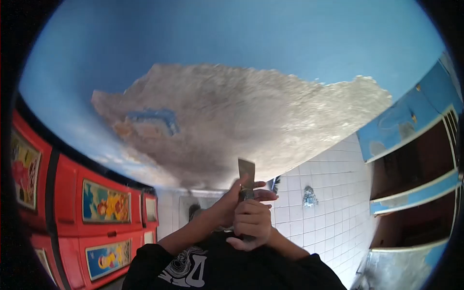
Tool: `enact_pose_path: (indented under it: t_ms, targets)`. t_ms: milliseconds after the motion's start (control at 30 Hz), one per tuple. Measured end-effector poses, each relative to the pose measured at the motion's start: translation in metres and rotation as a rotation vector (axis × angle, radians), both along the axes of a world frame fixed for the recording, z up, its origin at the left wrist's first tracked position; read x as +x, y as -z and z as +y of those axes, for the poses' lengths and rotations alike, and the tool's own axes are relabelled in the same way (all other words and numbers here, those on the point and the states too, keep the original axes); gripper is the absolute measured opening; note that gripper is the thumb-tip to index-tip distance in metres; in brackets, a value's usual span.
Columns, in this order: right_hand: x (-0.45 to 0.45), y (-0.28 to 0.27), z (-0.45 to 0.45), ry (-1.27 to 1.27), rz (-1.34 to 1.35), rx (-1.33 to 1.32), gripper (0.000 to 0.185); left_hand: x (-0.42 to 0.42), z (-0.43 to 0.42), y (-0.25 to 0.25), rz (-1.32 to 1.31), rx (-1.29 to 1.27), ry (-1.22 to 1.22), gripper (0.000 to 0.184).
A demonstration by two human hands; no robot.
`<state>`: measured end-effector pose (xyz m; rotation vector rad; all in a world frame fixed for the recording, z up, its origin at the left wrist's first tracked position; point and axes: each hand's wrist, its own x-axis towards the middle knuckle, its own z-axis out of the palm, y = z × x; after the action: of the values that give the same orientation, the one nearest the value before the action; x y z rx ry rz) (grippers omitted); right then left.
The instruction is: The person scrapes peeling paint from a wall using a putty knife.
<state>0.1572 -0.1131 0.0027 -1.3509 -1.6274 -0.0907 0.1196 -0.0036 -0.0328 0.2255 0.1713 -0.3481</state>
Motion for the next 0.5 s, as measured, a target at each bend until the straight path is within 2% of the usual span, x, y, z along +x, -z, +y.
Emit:
enact_pose_path:
  t_ms: [33, 67, 133, 200, 267, 300, 333, 400, 467, 500]
  targets:
    - [-0.001, -0.005, -0.006, 0.029, 0.033, 0.030, 0.023, 0.007, -0.002, -0.016, -0.138, 0.383, -0.013, 0.030]
    - [-0.002, -0.010, -0.011, 0.057, 0.012, 0.040, 0.023, 0.009, -0.001, -0.028, -0.164, 0.390, 0.011, 0.030]
    - [-0.009, -0.017, -0.019, 0.430, 0.193, 0.177, 0.030, 0.014, 0.002, -0.046, -0.237, 0.625, 0.008, 0.024]
    - [-0.021, 0.000, -0.030, 0.504, 0.348, 0.181, 0.046, 0.024, 0.006, -0.052, -0.380, 0.680, -0.015, 0.022]
    - [-0.024, 0.000, -0.030, 0.423, 1.069, 0.195, 0.049, 0.033, 0.014, -0.065, -0.548, 0.853, -0.027, 0.023]
    - [-0.024, 0.004, -0.037, 0.317, 1.274, 0.039, 0.039, 0.039, 0.019, -0.060, -0.674, 0.920, 0.043, 0.023]
    - [-0.023, 0.008, -0.040, 0.281, 1.323, -0.143, 0.042, 0.042, 0.019, -0.065, -0.715, 0.982, 0.112, 0.025]
    - [-0.028, 0.032, -0.034, 0.334, 1.315, -0.073, 0.049, 0.045, 0.018, -0.055, -0.725, 0.828, 0.251, 0.029]
    - [-0.038, 0.007, -0.012, 0.444, 1.311, -0.068, 0.049, 0.044, 0.014, -0.057, -0.756, 0.907, 0.191, 0.034]
    - [-0.037, 0.004, 0.000, 0.445, 1.354, 0.031, 0.048, 0.043, 0.016, -0.062, -0.685, 0.992, 0.224, 0.034]
